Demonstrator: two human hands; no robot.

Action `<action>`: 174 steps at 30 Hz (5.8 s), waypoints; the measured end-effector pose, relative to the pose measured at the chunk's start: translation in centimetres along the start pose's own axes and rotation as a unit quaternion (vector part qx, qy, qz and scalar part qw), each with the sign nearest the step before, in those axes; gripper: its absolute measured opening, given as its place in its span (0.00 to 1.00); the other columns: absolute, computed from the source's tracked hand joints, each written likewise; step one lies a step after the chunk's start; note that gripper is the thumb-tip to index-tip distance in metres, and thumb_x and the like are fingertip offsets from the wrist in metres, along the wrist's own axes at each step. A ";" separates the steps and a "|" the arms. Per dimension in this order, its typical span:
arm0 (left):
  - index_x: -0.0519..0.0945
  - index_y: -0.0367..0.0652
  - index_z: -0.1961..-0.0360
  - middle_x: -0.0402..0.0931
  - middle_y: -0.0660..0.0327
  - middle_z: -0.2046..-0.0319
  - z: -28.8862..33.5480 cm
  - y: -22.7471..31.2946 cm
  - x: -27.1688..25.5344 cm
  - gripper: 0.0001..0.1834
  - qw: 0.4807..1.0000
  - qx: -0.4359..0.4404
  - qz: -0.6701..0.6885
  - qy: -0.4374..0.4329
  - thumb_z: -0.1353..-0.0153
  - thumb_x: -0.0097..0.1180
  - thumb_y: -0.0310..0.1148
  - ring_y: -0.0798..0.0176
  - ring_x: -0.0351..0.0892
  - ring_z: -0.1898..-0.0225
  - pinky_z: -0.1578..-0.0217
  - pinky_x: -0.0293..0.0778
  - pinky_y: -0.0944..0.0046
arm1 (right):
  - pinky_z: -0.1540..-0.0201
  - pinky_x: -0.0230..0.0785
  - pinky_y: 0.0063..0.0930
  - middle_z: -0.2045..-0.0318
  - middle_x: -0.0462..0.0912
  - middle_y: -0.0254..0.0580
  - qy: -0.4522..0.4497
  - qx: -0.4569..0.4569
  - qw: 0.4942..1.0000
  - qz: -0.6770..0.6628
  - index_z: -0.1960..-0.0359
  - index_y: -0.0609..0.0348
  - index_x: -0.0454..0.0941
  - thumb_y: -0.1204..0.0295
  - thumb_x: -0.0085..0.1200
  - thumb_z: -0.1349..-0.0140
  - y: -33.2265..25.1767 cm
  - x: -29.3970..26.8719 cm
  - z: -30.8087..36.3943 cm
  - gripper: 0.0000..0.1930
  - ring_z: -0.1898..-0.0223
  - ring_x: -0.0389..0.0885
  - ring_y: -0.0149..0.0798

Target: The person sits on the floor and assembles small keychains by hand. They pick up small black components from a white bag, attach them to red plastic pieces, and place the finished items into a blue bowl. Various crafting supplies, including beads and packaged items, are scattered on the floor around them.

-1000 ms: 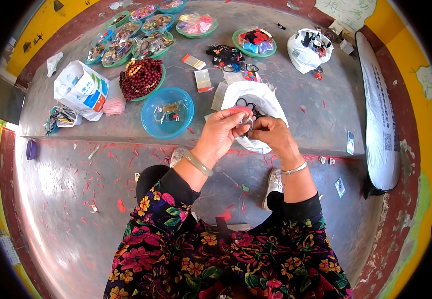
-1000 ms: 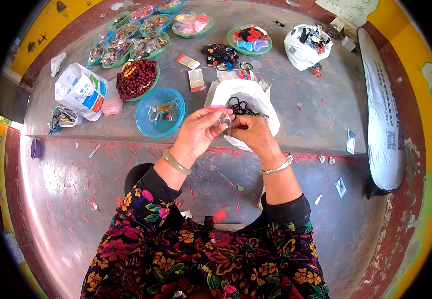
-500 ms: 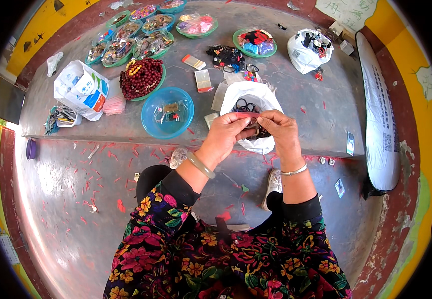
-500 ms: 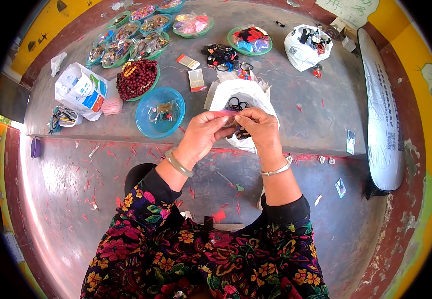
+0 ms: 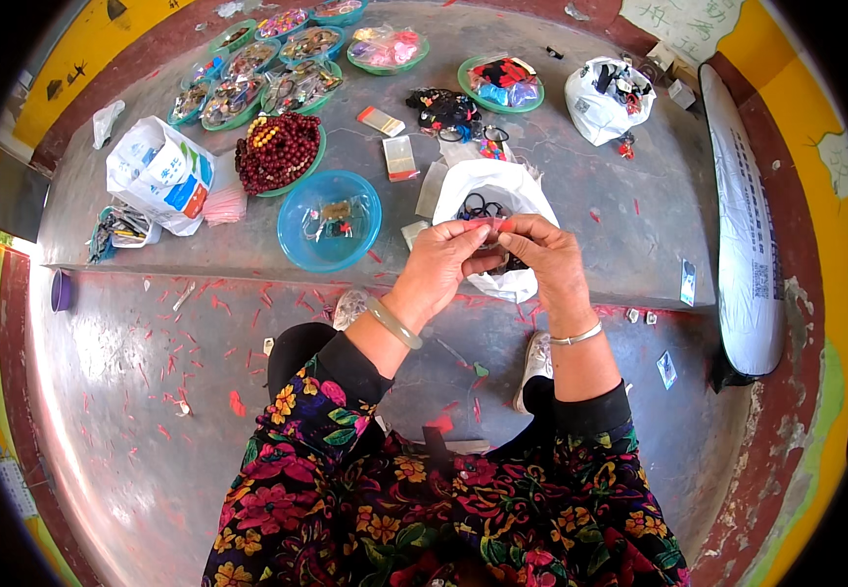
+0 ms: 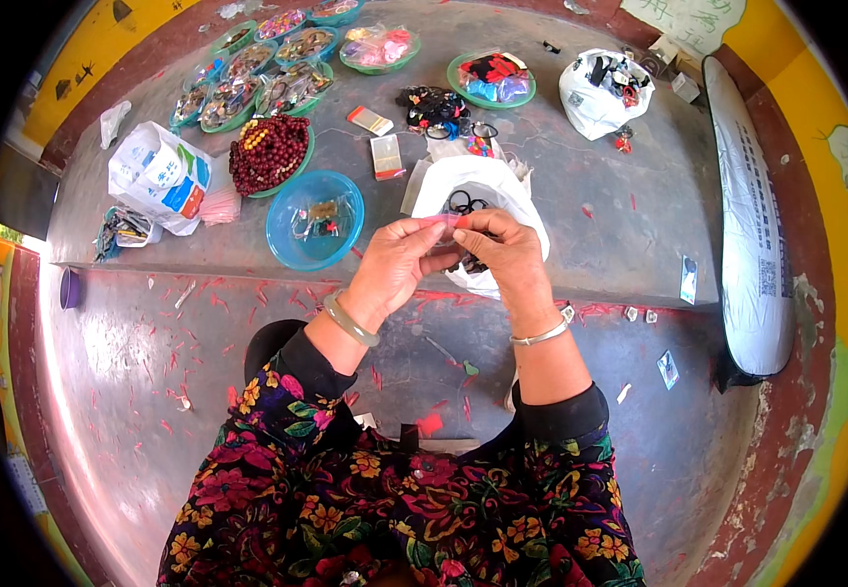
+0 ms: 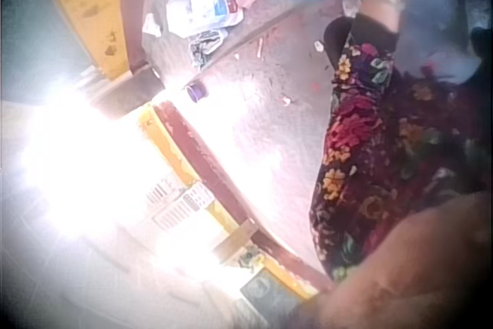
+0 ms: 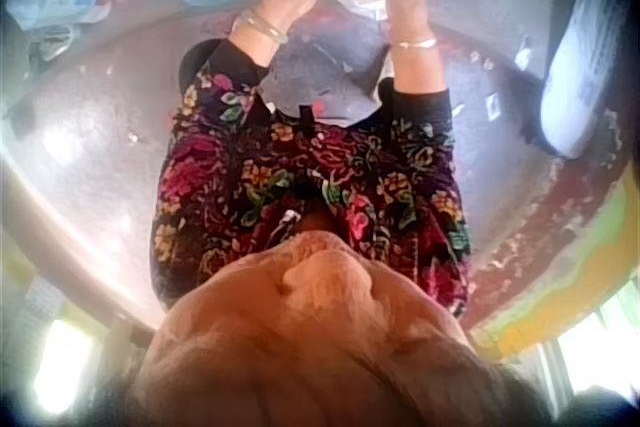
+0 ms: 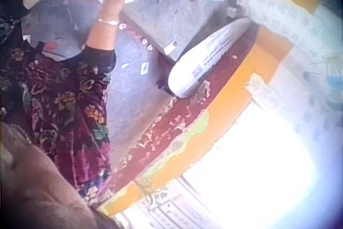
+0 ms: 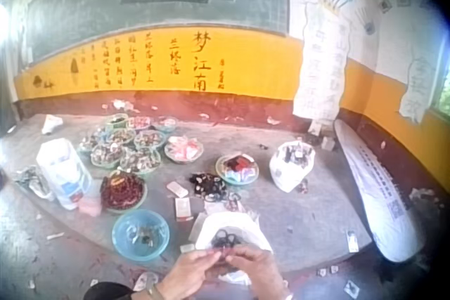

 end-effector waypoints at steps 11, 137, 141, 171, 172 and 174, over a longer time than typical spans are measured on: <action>0.74 0.36 0.61 0.75 0.57 0.59 -0.1 -0.2 0.3 0.07 1.000 0.020 -0.016 -0.003 0.38 0.50 0.26 0.65 0.77 0.60 0.57 0.78 0.66 | 0.66 0.65 0.17 0.74 0.80 0.34 0.010 0.037 0.998 -0.055 0.70 0.65 0.82 0.79 0.59 0.49 0.8 -0.6 -0.1 0.04 0.71 0.74 0.25; 0.74 0.33 0.59 0.75 0.43 0.59 0.5 -0.6 0.8 0.14 0.661 0.368 -0.654 0.007 0.50 0.49 0.18 0.44 0.76 0.58 0.58 0.74 0.56 | 0.59 0.61 0.35 0.77 0.78 0.38 0.086 -0.283 0.803 0.517 0.78 0.55 0.78 0.75 0.57 0.59 -0.5 2.0 1.2 0.04 0.68 0.76 0.44; 0.74 0.33 0.59 0.75 0.43 0.60 0.8 -0.5 1.1 0.15 0.660 0.357 -0.661 0.010 0.51 0.49 0.18 0.44 0.76 0.59 0.58 0.74 0.57 | 0.58 0.62 0.35 0.78 0.78 0.38 0.097 -0.299 0.804 0.505 0.80 0.55 0.78 0.75 0.56 0.59 -0.3 2.0 1.1 0.03 0.68 0.77 0.44; 0.76 0.32 0.63 0.77 0.47 0.65 0.3 -0.8 0.4 0.09 0.708 0.400 -0.582 0.015 0.47 0.49 0.20 0.48 0.78 0.66 0.66 0.74 0.62 | 0.77 0.64 0.20 0.83 0.78 0.35 0.056 -0.121 0.952 0.274 0.77 0.64 0.78 0.77 0.56 0.53 1.4 0.5 -0.1 0.02 0.82 0.72 0.24; 0.76 0.32 0.63 0.77 0.47 0.65 0.3 -0.8 0.5 0.09 0.706 0.403 -0.583 0.014 0.47 0.49 0.19 0.47 0.78 0.66 0.65 0.74 0.62 | 0.77 0.64 0.20 0.83 0.77 0.35 0.058 -0.132 0.949 0.281 0.77 0.64 0.78 0.78 0.56 0.53 1.5 0.4 -0.1 0.02 0.82 0.72 0.24; 0.77 0.32 0.63 0.77 0.47 0.65 0.3 -0.7 0.4 0.09 0.724 0.385 -0.572 0.020 0.46 0.50 0.20 0.49 0.79 0.67 0.66 0.74 0.62 | 0.77 0.64 0.20 0.83 0.77 0.35 0.058 -0.140 0.949 0.277 0.77 0.64 0.78 0.78 0.56 0.53 1.5 0.5 -0.1 0.02 0.82 0.72 0.24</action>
Point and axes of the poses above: each hand's wrist, its own z-axis away from the middle knuckle, its own x-axis out of the palm, y = z × x, the point moved 1 cm from there along -z, towards the middle knuckle
